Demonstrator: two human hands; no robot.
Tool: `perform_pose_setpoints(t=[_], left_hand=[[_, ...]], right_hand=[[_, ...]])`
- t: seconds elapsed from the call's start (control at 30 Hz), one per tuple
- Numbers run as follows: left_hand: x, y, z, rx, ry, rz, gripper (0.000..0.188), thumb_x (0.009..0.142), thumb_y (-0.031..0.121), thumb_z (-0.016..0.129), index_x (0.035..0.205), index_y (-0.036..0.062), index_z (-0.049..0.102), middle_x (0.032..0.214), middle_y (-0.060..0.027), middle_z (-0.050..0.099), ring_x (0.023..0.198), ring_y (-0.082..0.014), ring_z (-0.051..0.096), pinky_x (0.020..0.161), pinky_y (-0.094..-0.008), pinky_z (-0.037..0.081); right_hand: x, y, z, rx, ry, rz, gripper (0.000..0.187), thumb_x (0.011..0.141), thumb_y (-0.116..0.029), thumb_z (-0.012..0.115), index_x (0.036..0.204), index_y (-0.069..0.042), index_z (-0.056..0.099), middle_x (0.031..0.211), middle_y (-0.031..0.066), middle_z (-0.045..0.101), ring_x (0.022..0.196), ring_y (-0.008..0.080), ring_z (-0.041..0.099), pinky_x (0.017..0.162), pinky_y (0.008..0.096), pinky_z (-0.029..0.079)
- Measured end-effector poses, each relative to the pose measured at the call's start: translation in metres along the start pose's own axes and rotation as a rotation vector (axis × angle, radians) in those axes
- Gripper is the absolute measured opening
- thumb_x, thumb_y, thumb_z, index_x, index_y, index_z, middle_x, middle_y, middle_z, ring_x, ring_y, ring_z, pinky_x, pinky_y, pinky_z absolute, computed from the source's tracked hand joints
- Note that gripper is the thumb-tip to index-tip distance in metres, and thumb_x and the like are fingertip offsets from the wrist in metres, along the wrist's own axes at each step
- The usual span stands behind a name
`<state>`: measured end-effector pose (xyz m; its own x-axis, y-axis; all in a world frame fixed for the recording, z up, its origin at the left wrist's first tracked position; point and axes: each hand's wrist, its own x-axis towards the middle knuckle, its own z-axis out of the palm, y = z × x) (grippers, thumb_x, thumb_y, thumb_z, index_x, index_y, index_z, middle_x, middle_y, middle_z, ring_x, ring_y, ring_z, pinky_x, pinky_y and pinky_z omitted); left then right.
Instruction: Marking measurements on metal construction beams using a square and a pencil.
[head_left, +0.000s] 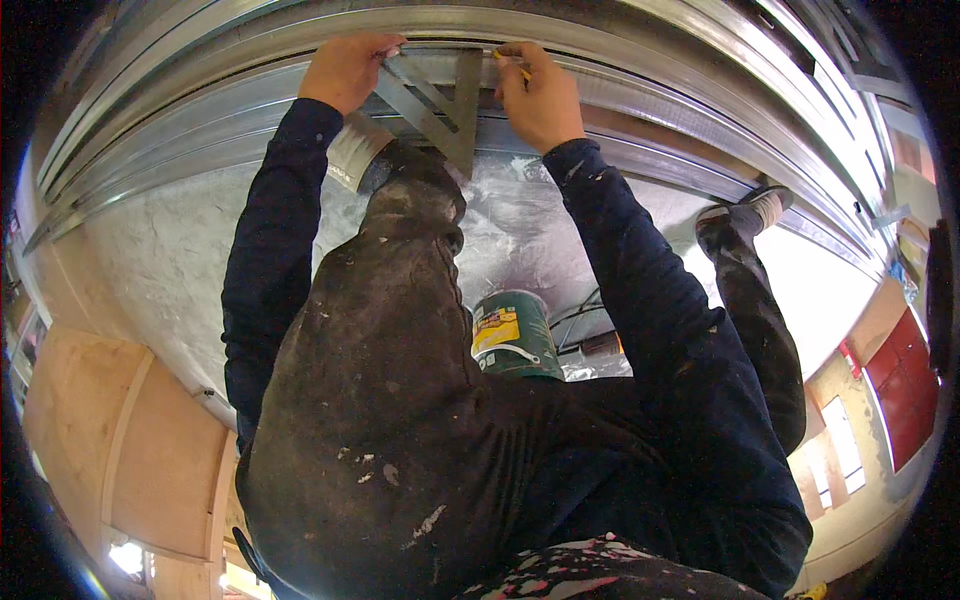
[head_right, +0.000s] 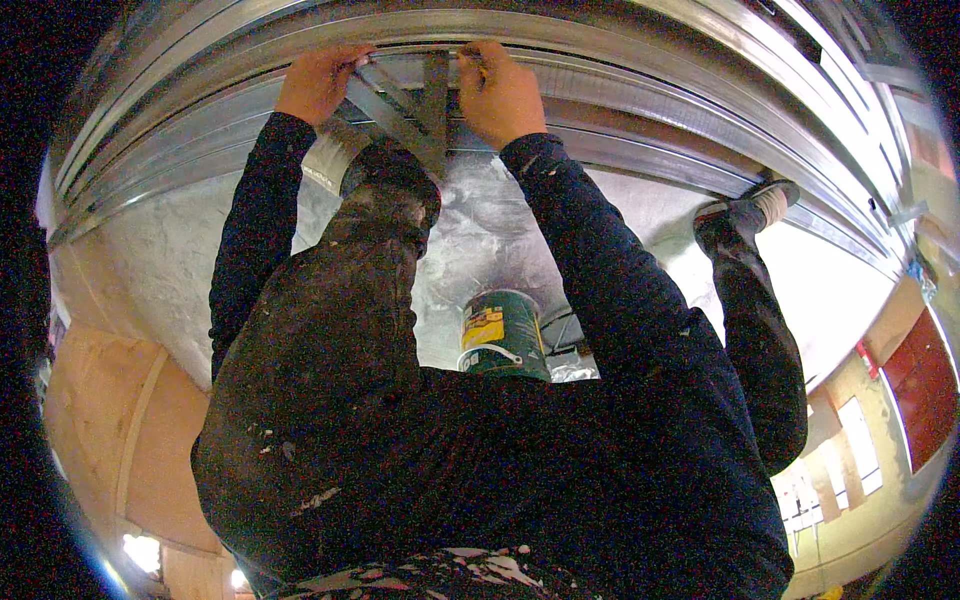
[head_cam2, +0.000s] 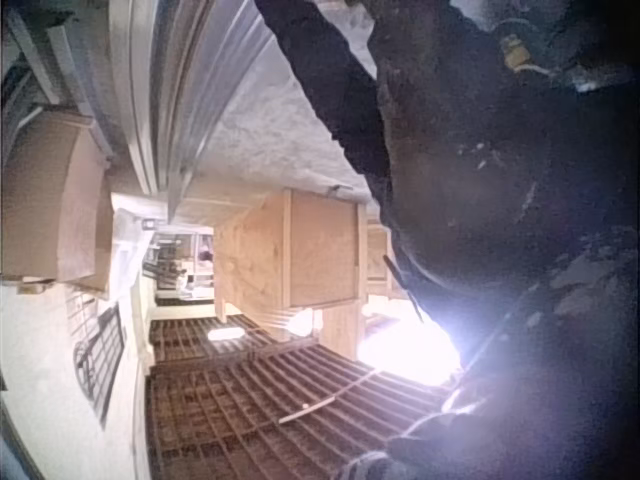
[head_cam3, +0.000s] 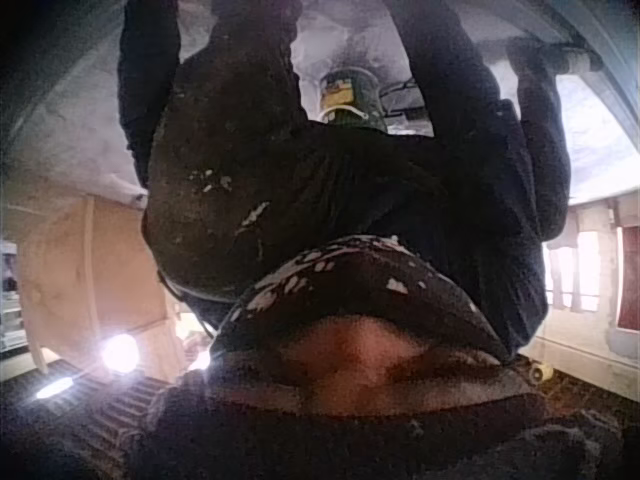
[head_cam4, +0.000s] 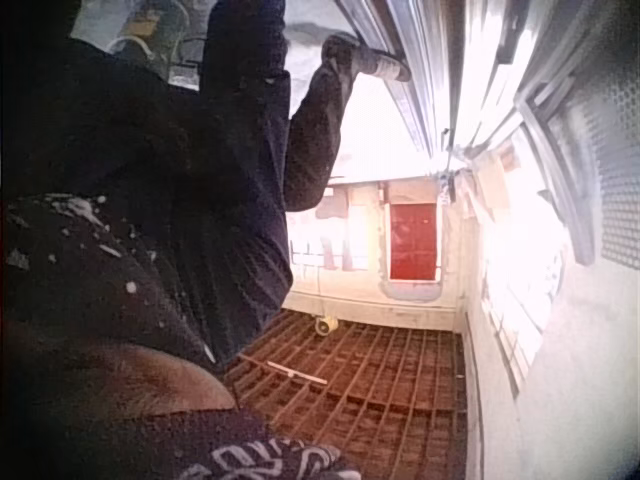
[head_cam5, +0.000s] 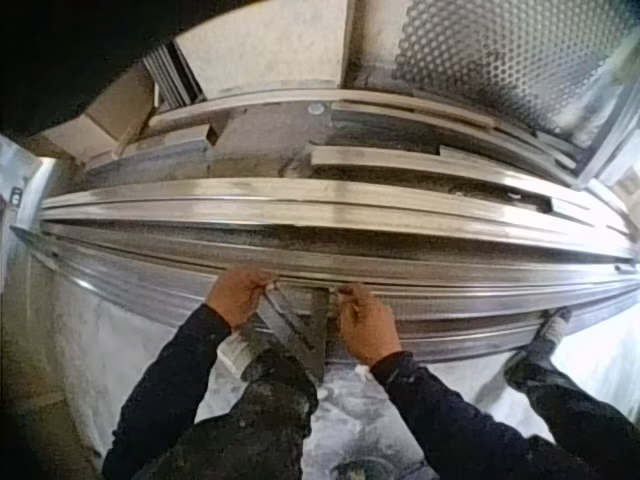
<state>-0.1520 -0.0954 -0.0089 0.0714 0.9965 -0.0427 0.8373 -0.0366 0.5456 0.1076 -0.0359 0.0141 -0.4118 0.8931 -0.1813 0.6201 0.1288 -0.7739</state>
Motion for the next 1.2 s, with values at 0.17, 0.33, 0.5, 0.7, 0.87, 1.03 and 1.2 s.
perform_pose_setpoints(t=[0.17,0.33,0.5,0.7,0.87,1.03,1.2], left_hand=[[0.0,0.001,-0.001,-0.008,-0.017,-0.022,0.038,0.08,0.002,0.051,0.112,0.0157,0.066,0.096,-0.0132,0.067,0.087,-0.0373,0.062,0.08,-0.0436,0.05],[-0.001,0.001,0.0,-0.023,0.001,-0.028,0.036,0.08,0.002,0.052,0.109,0.0146,0.068,0.097,-0.0143,0.067,0.087,-0.0371,0.062,0.08,-0.0429,0.05],[0.003,0.005,-0.001,0.0,-0.004,-0.016,0.029,0.082,0.006,0.055,0.106,0.0138,0.069,0.097,-0.0138,0.068,0.088,-0.0364,0.063,0.079,-0.0424,0.051],[-0.002,-0.002,0.007,-0.007,-0.043,-0.104,0.025,0.083,0.007,0.056,0.104,0.0117,0.07,0.097,-0.0129,0.068,0.089,-0.0348,0.063,0.08,-0.042,0.05],[-0.001,0.004,-0.001,-0.011,-0.002,-0.047,0.027,0.083,0.007,0.056,0.106,0.0116,0.068,0.097,-0.0123,0.068,0.09,-0.0353,0.062,0.08,-0.042,0.05],[0.001,0.009,0.001,-0.047,0.026,-0.035,0.026,0.084,0.008,0.056,0.107,0.0117,0.068,0.096,-0.012,0.068,0.091,-0.0349,0.062,0.08,-0.0413,0.05],[-0.005,0.001,0.006,-0.032,0.04,-0.051,0.023,0.086,0.011,0.057,0.105,0.0115,0.069,0.099,-0.0126,0.068,0.091,-0.0342,0.063,0.08,-0.0409,0.05]], right_hand=[[0.002,-0.001,0.0,-0.004,0.0,0.004,0.021,0.092,-0.02,0.054,0.107,-0.006,0.061,0.068,0.0089,0.066,0.063,0.0196,0.067,0.06,0.032,0.051],[0.009,-0.008,0.002,0.037,-0.019,0.067,0.02,0.09,-0.023,0.055,0.101,-0.008,0.062,0.086,0.0215,0.067,0.08,0.0422,0.064,0.071,0.0496,0.051],[-0.013,-0.005,0.017,-0.027,0.121,-0.041,0.018,0.089,-0.022,0.055,0.096,-0.006,0.061,0.082,0.0225,0.065,0.077,0.0446,0.062,0.069,0.0528,0.05],[-0.078,0.005,0.016,0.009,-0.078,0.083,0.013,0.092,-0.015,0.055,0.096,-0.004,0.061,0.07,0.0142,0.065,0.06,0.029,0.066,0.059,0.036,0.05],[-0.009,-0.014,0.0,0.091,0.047,0.081,0.018,0.09,-0.022,0.056,0.097,-0.005,0.059,0.079,0.023,0.065,0.074,0.0445,0.062,0.066,0.0512,0.05],[0.002,-0.003,0.013,-0.01,0.132,-0.05,0.018,0.09,-0.022,0.055,0.098,-0.006,0.06,0.079,0.0232,0.065,0.074,0.0441,0.062,0.065,0.05,0.051],[-0.094,0.008,0.014,-0.079,-0.332,0.101,0.018,0.09,-0.02,0.054,0.103,-0.008,0.058,0.073,0.023,0.063,0.07,0.0436,0.062,0.062,0.0515,0.05]])
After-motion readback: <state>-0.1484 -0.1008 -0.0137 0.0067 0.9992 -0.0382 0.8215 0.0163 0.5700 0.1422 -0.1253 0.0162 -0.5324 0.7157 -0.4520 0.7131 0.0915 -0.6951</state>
